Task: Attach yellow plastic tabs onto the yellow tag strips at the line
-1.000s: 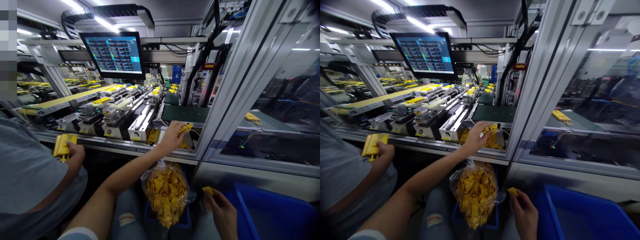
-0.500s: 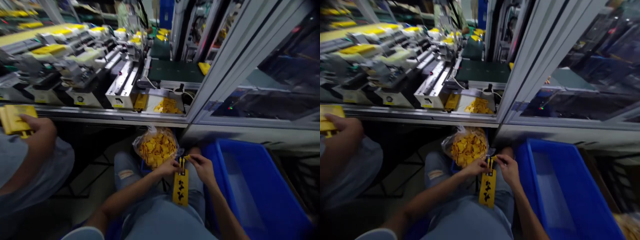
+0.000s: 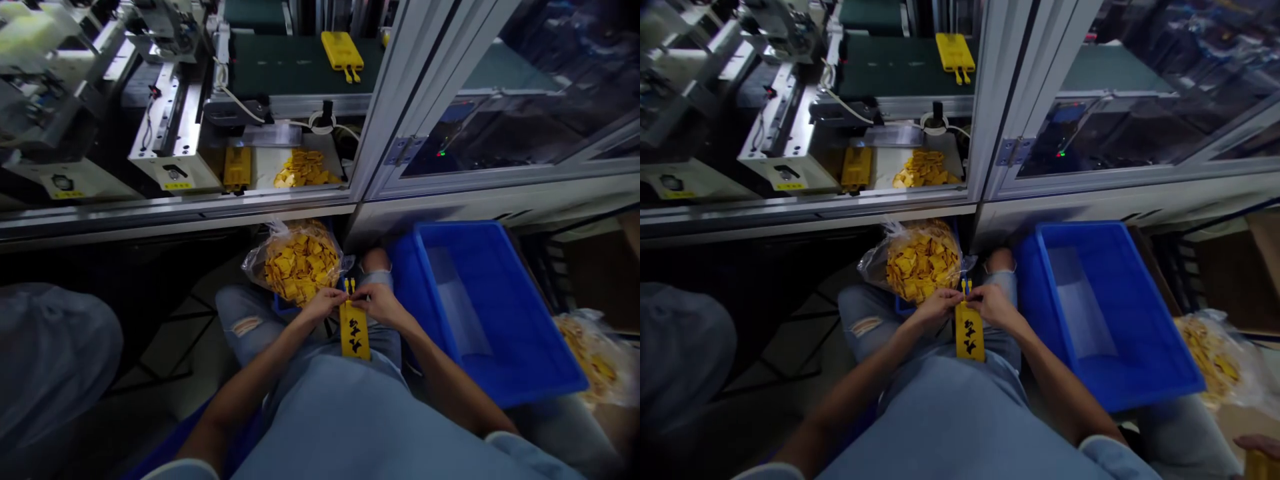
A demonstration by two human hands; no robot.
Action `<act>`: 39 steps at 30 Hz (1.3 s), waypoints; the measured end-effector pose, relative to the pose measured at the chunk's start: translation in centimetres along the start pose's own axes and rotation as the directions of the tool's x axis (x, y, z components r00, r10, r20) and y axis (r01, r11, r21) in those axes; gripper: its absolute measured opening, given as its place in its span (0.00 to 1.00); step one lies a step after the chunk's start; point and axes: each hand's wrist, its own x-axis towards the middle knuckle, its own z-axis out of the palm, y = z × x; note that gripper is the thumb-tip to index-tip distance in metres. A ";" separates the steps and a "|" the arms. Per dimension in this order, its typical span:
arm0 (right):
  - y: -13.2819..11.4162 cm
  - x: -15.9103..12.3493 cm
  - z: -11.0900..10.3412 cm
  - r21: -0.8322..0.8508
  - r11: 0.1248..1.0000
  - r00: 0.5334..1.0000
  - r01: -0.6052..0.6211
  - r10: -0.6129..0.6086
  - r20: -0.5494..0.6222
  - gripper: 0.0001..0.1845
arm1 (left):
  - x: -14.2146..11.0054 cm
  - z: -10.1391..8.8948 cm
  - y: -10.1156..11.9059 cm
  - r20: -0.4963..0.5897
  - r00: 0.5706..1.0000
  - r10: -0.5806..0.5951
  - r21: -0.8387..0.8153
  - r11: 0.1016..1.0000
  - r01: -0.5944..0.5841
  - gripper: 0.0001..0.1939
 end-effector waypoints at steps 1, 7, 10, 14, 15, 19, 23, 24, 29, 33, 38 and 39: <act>0.0 -0.1 -0.1 -0.021 1.000 1.000 0.016 -0.016 -0.004 0.07 | -0.1 0.1 0.2 0.002 1.000 -0.005 -0.002 1.000 0.005 0.33; 0.1 -0.7 -0.7 -0.142 0.982 0.992 0.124 -0.123 0.016 0.07 | -0.6 0.7 0.5 0.029 0.999 -0.017 0.030 0.999 0.016 0.31; 0.2 -0.9 -0.8 -0.138 0.979 0.988 0.152 -0.151 0.015 0.07 | -0.8 0.8 0.6 0.035 0.999 0.017 0.085 0.996 -0.020 0.29; 0.2 -1.3 -0.7 -0.035 0.997 0.995 0.063 -0.065 -0.079 0.12 | -1.5 0.7 1.2 0.027 0.998 0.063 0.136 0.988 -0.066 0.24; 0.2 -1.4 -0.7 0.012 0.999 0.999 0.037 -0.037 -0.039 0.14 | -1.8 0.7 1.3 0.034 0.997 0.072 0.147 0.986 -0.076 0.22; -0.1 -1.5 -0.1 0.250 0.968 0.963 -0.014 -0.054 0.263 0.20 | -3.2 0.9 1.7 0.081 0.991 0.109 0.189 0.974 -0.123 0.14; -1.1 -1.5 1.2 0.399 0.917 0.954 -0.019 -0.103 0.282 0.22 | -4.3 1.3 1.3 0.005 0.991 0.133 0.275 0.953 -0.129 0.09; -1.4 -1.6 1.6 0.418 0.908 0.957 -0.014 -0.108 0.268 0.23 | -4.5 1.4 1.1 -0.011 0.991 0.133 0.275 0.953 -0.124 0.09; -1.9 -1.4 2.7 0.449 0.893 0.965 -0.011 -0.108 0.240 0.23 | -4.8 0.6 0.9 -0.017 0.982 0.187 0.255 0.951 -0.176 0.09; -1.7 0.6 2.6 0.404 0.914 0.955 0.017 -0.136 0.265 0.23 | -5.7 -0.8 2.8 0.102 0.989 0.105 0.429 0.893 -0.138 0.12; -3.0 5.6 1.8 0.255 0.956 0.989 0.148 -0.148 -0.018 0.24 | -10.3 -1.5 9.5 0.049 0.986 0.158 0.483 0.860 -0.162 0.14; -3.4 6.6 1.8 0.167 0.969 0.980 0.180 -0.163 -0.110 0.22 | -11.6 -1.7 11.3 0.004 0.975 0.223 0.458 0.866 -0.200 0.16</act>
